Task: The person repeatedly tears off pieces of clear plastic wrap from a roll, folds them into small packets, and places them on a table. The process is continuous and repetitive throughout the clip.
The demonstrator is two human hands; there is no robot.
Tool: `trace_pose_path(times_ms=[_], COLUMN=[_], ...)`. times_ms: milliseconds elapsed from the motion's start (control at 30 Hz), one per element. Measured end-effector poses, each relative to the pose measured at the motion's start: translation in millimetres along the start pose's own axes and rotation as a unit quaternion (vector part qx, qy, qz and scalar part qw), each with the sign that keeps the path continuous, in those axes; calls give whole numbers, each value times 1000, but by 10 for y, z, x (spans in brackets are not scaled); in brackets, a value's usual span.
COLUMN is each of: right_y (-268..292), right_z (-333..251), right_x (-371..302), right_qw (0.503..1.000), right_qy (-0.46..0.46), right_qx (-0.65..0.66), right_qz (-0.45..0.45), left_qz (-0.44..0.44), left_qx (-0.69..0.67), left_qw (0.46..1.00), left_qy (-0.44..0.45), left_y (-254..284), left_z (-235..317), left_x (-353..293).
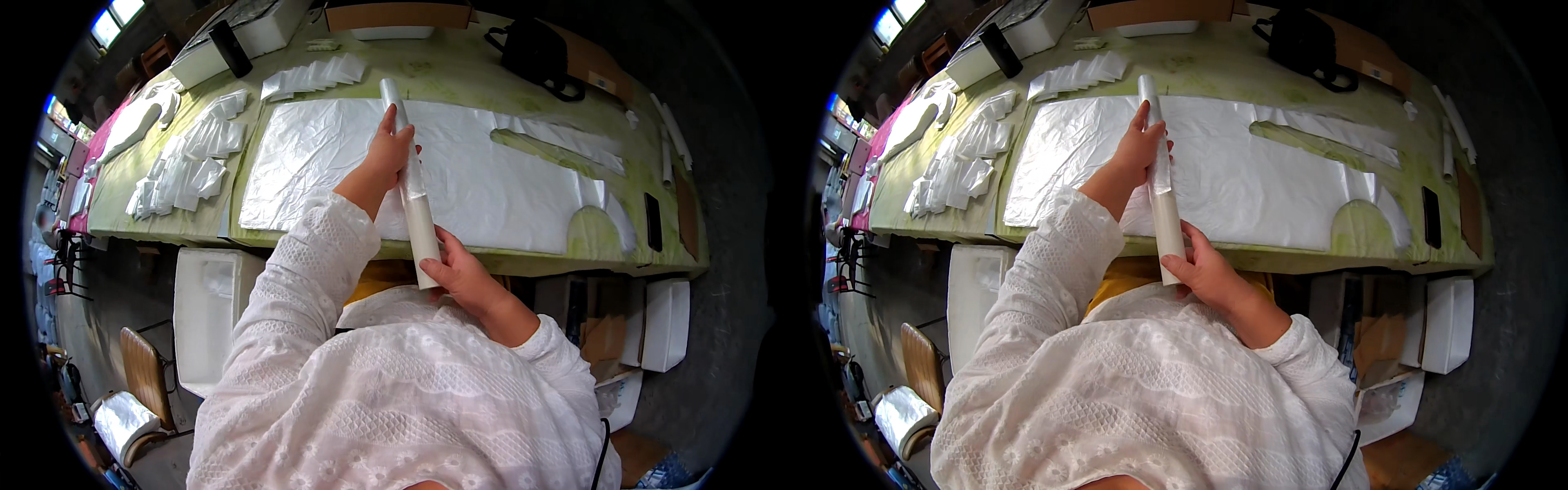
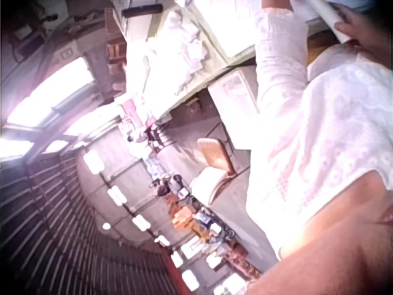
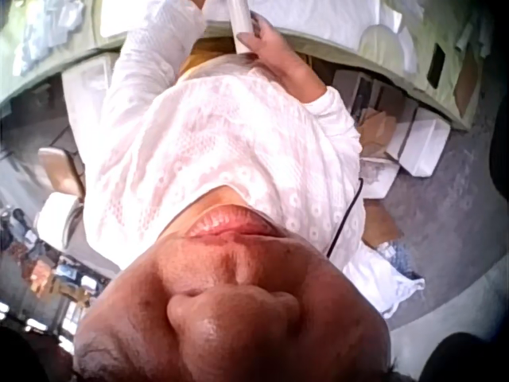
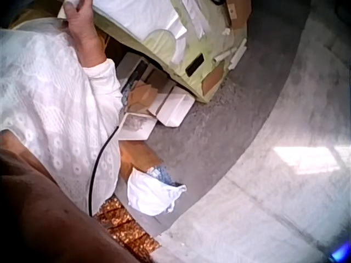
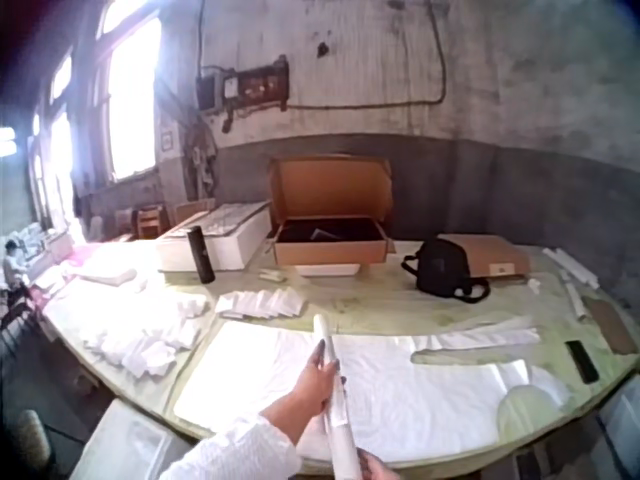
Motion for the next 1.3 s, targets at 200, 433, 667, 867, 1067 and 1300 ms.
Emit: trace_pose_path(times_ms=[200,433,667,867,1067,1300], right_y=[384,639,899,1314,1459,1399], right_z=[200,168,717,1183,591,-502], right_x=[-289,-297,-851,-1709,-1592,-739], right_qw=[999,997,995,993,959,803], right_qy=[27,-18,-73,-89,29,156], right_qx=[13,69,57,42,-129,-445], right_qz=[-39,30,28,60,249,363], left_qz=[9,-12,45,153,-38,-214], left_qx=[3,-122,-288,-133,352,601], left_qw=[1000,992,957,979,934,714], left_qy=[-12,-19,6,-17,-48,-288], left_y=[-137,-291,-55,408,41,-228], left_z=[-7,48,-254,-235,-126,139], left_x=[149,231,533,907,465,-445])
Point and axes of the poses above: each hand's wrist, its own x-axis towards the middle knuckle, its own y-axis out of the back of the hand, z = x × y, the point moved 8 cm from there along x, towards the middle knuckle, and after that the axes turned 10 degrees about -y, right-handed, at the moved point
